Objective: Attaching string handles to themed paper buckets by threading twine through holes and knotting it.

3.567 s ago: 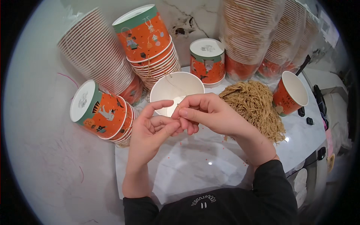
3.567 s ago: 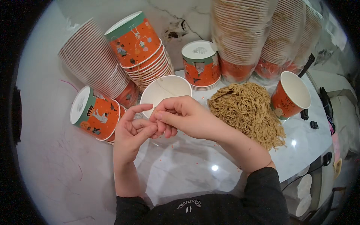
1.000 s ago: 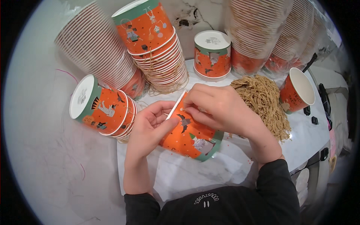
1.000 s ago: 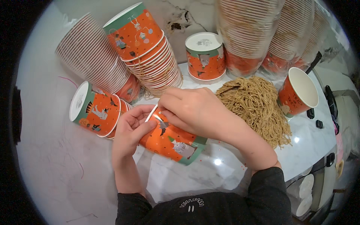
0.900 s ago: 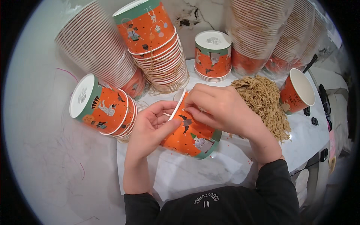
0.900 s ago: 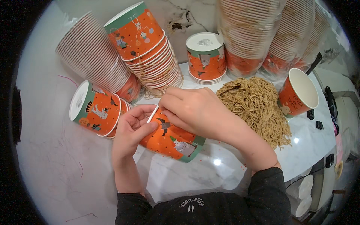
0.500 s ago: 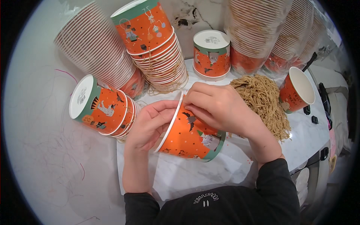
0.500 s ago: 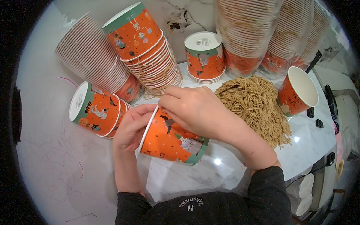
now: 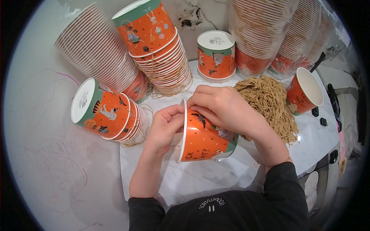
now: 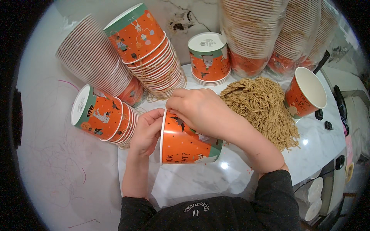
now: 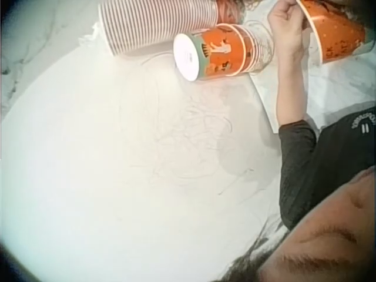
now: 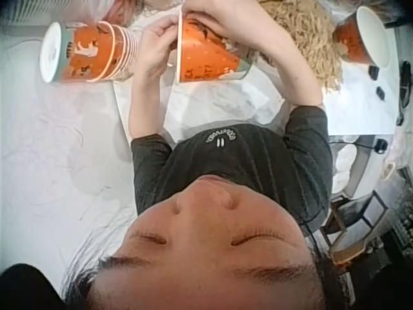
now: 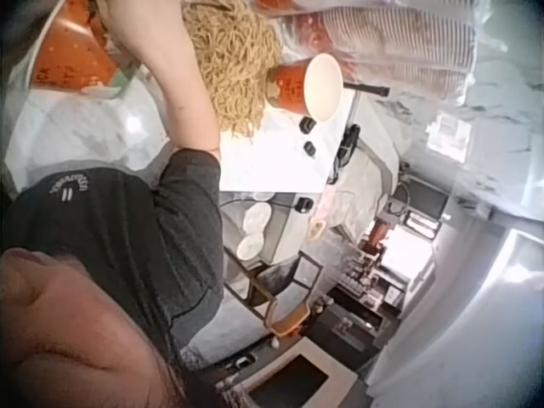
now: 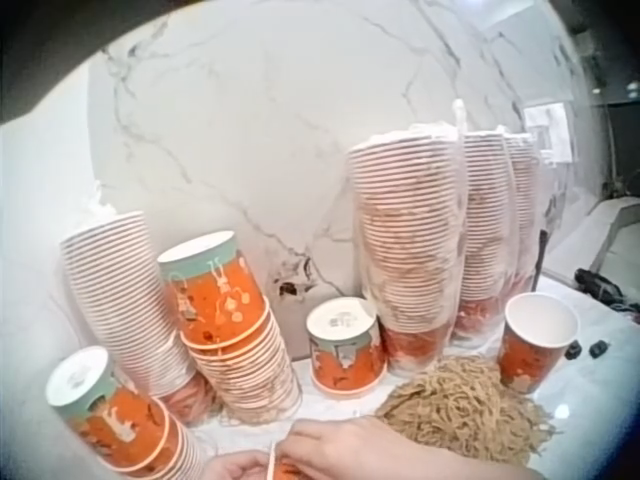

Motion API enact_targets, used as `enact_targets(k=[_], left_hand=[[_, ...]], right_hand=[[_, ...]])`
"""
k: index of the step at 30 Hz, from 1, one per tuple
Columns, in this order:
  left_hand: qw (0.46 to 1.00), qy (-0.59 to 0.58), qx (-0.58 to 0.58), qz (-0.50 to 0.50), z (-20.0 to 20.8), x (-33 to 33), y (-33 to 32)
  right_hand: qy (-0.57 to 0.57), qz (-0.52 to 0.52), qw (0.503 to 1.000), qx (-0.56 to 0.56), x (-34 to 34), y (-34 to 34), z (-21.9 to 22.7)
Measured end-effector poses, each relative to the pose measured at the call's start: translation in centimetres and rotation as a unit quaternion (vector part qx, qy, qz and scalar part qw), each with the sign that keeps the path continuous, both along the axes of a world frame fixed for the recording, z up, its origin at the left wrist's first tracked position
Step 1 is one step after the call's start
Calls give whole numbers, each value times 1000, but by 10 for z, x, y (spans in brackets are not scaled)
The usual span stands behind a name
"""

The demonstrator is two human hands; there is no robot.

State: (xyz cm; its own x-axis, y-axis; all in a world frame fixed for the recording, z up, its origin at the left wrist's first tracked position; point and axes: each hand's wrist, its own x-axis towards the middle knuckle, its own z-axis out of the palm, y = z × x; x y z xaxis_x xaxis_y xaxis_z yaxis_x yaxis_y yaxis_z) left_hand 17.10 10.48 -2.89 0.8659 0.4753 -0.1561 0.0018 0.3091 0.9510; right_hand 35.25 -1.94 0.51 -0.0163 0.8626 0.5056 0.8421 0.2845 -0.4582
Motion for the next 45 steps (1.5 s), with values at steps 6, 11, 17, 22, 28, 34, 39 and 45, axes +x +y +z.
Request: enact_targets(k=[6,11,17,22,28,34,39,45], left_hand=[[999,8,-39,-10,6,3,-3],[998,18,-54,-19,4,6,-1],[989,-9,-149,13,-6,13,-10],[988,-55,-136,46,-13,14,-9],[998,-33,13,54,2,9,-23],[990,-64,115,60,4,1,-31],[991,-70,105,39,28,-14,-33],[993,-24,114,8,44,-27,-49]], right_hand=[[-2,-3,1000,-10,3,1,-1],[9,5,1000,-20,3,1,-1],[6,-11,999,-36,-1,1,-1],[-82,-30,996,-33,4,-7,9],[-165,-88,982,14,5,-16,14],[5,-1,1000,5,-14,-23,21],[79,8,995,61,-31,-27,23],[70,-2,997,12,-35,-36,22]])
